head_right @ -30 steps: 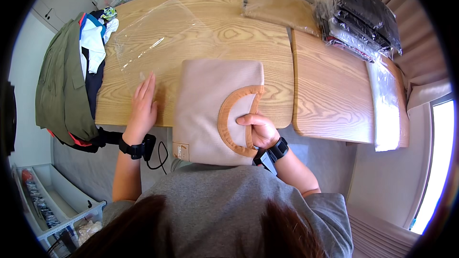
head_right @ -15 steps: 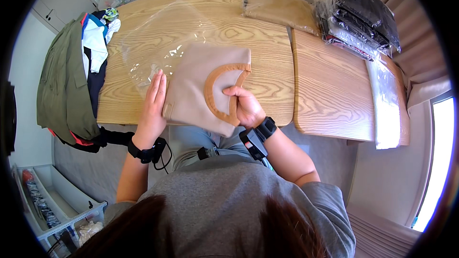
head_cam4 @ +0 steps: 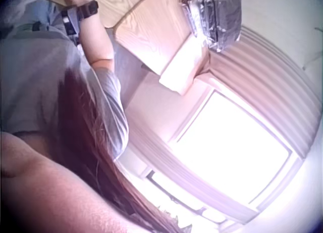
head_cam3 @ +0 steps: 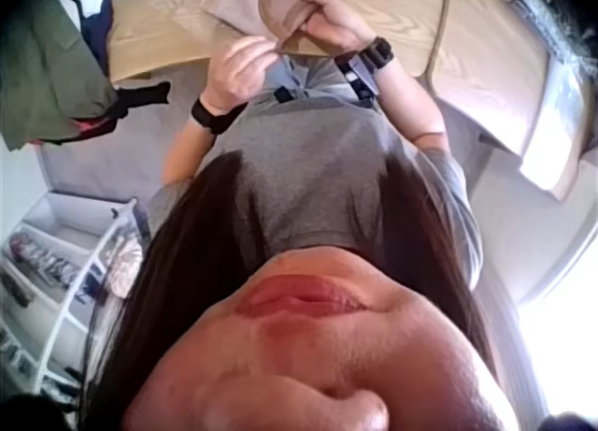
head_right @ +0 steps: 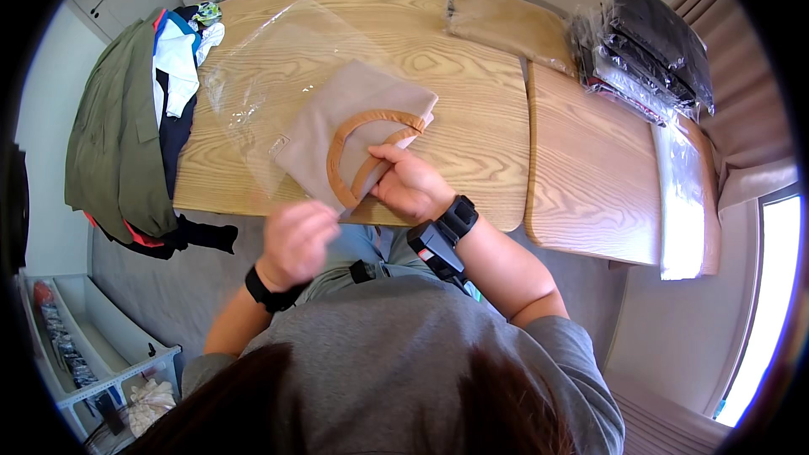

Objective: Folding items of clothing and placing them into clear plastic bags on a table.

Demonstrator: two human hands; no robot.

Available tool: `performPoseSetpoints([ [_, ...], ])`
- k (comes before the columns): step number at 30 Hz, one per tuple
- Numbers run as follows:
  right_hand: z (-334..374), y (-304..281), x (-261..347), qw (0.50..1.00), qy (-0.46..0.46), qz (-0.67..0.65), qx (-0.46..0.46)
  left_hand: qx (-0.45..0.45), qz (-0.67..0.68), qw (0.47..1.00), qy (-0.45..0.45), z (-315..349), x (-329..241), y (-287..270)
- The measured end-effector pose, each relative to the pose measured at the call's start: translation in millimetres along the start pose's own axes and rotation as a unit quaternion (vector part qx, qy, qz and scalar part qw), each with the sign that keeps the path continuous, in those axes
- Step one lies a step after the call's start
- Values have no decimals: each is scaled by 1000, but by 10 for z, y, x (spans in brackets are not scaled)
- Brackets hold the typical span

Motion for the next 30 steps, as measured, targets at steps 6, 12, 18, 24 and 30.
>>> performPoseSetpoints([
  [6,-98,201,-80,997,15,-75,17,222,-1,969,-108,71,24,763],
  [12,-115,373,-183,996,5,-70,58,208,-15,903,-376,147,594,917],
  [18,-627,495,-397,992,6,-106,62,156,-112,942,-274,204,441,750],
  [24,-1238,766,-390,984,-57,-103,136,277,-79,930,-226,360,199,614],
  [30,-1625,856,-463,992,-24,-33,120,272,-71,944,-171,449,134,474],
])
Point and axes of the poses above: each hand's wrist, its own z-axis away from the middle knuckle, its own y-axis out of the palm, x = y × z, the point moved 8 cm from there along -z, towards the middle knuckle, and after that the axes turned 7 degrees about -y, right-handed, at the moved point
